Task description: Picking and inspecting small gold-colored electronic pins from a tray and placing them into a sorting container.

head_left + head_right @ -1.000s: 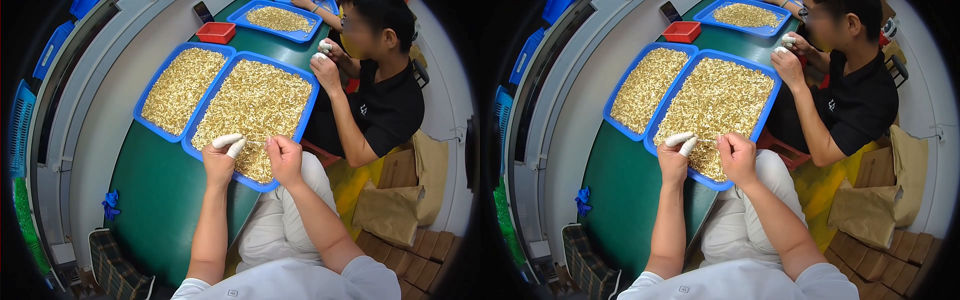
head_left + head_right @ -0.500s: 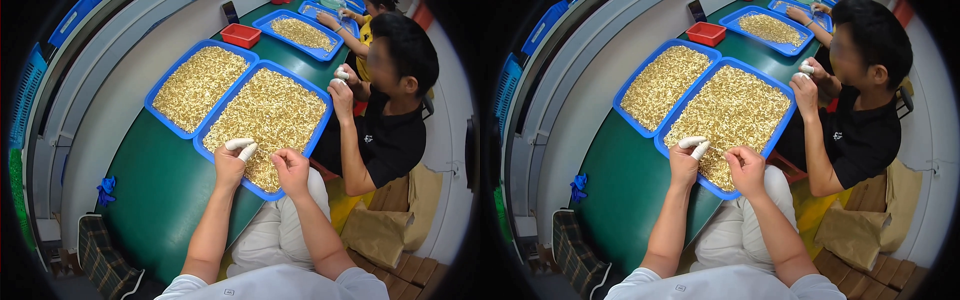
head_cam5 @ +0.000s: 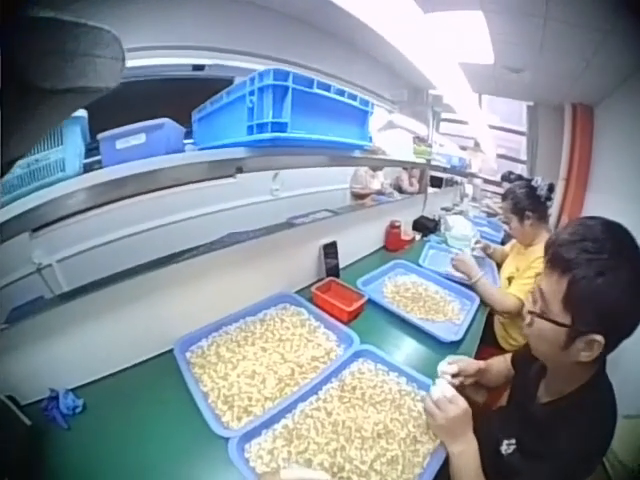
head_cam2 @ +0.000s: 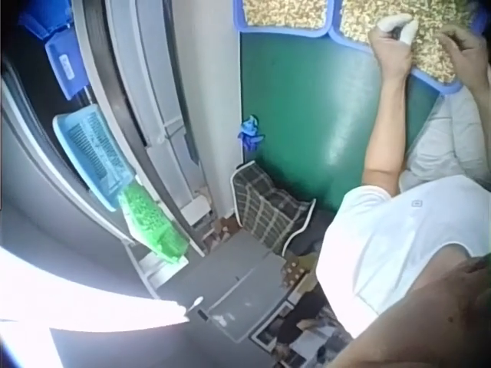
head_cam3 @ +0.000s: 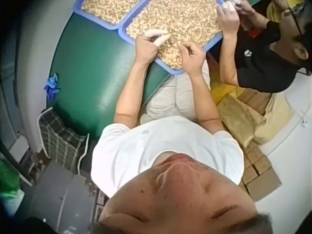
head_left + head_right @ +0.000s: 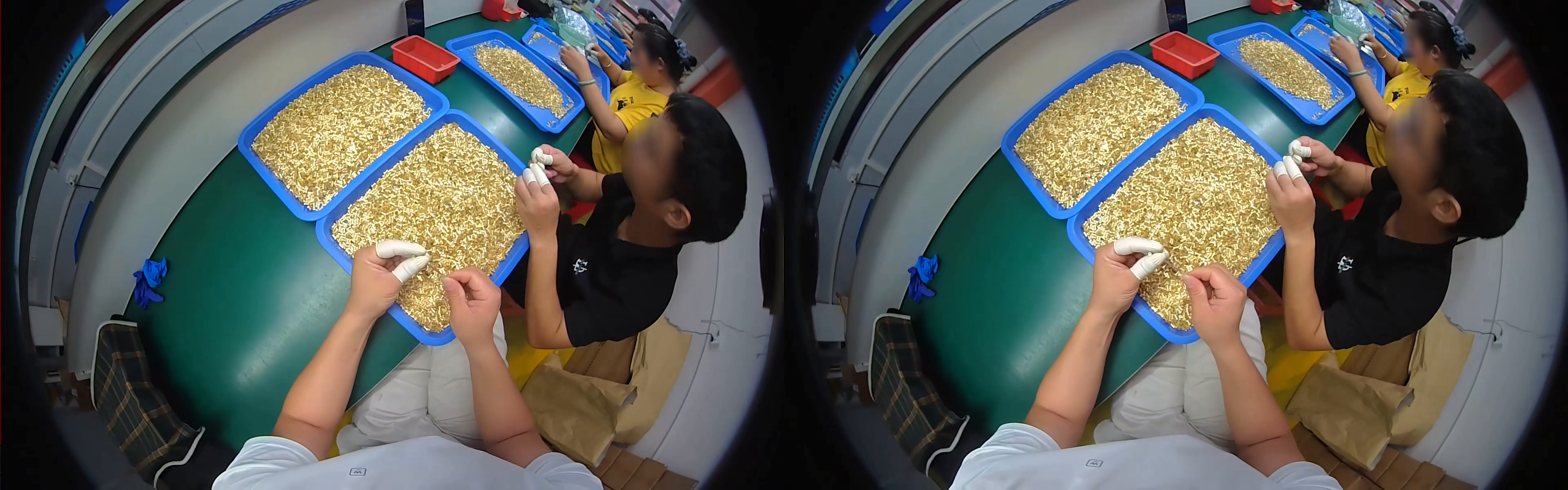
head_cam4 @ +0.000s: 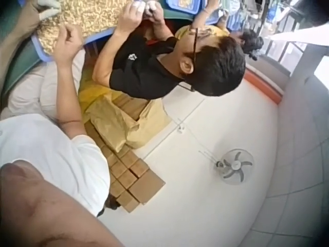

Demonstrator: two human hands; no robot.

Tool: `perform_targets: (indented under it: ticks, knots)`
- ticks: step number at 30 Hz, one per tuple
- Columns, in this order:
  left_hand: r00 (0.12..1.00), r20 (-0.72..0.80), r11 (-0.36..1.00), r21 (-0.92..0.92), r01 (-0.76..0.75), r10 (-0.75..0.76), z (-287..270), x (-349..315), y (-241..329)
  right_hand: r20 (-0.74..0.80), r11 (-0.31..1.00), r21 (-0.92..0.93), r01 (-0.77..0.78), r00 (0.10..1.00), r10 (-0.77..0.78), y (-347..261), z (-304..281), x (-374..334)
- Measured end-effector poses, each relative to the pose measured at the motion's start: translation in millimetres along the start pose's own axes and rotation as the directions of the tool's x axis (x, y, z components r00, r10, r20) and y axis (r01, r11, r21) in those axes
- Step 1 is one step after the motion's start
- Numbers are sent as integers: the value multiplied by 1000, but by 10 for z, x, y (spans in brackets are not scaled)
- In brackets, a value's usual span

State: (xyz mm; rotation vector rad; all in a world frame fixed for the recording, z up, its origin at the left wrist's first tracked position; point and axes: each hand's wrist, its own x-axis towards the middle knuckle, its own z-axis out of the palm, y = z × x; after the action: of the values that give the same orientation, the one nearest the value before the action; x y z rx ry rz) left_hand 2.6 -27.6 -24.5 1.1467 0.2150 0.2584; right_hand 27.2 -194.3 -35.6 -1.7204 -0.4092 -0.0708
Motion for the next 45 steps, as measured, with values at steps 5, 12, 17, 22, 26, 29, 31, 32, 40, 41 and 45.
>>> perform_targets:
  ticks: [5, 12, 17, 22, 26, 29, 31, 32, 40, 41, 45]
  knots:
    - [999, 1, 999, 31, -35, 35, 9, -2, 15, -49, 987, 155, -29, 998, 37, -28, 32, -3]
    - [999, 34, 999, 33, 5, -6, 27, 0, 35, -37, 979, 187, -75, 996, 84, -8, 4, -18]
    - [995, 93, 998, 60, 34, -39, -11, 9, 69, -46, 963, 242, -118, 990, 132, 6, -5, -27]
    - [989, 131, 997, 43, 70, -75, -46, 5, 50, -10, 951, 278, -132, 990, 140, -16, -40, -23]
    - [990, 108, 991, 105, 81, -93, -44, -34, 41, 58, 928, 338, -158, 987, 147, -4, -86, -17]
    - [997, 75, 938, 346, -10, -17, -1, -67, 96, 102, 933, 292, -210, 977, 188, 45, -139, -31]
    - [998, 64, 922, 387, -18, -8, 34, -77, 149, 92, 961, 234, -148, 987, 130, 47, -132, -15]
    - [999, 52, 908, 418, -20, -1, 29, -84, 172, 87, 983, 163, -90, 993, 76, 32, -109, -8]
    - [992, 22, 916, 387, 107, -126, 17, -161, 124, 59, 989, 100, -111, 993, 105, 13, -76, 44]
    - [992, 41, 921, 380, 92, -116, 25, -155, 141, 53, 991, 93, -98, 994, 93, 34, -72, 55]
    - [996, 38, 962, 262, 73, -86, -13, -161, 234, 18, 973, 174, -153, 988, 153, 54, -36, 40]
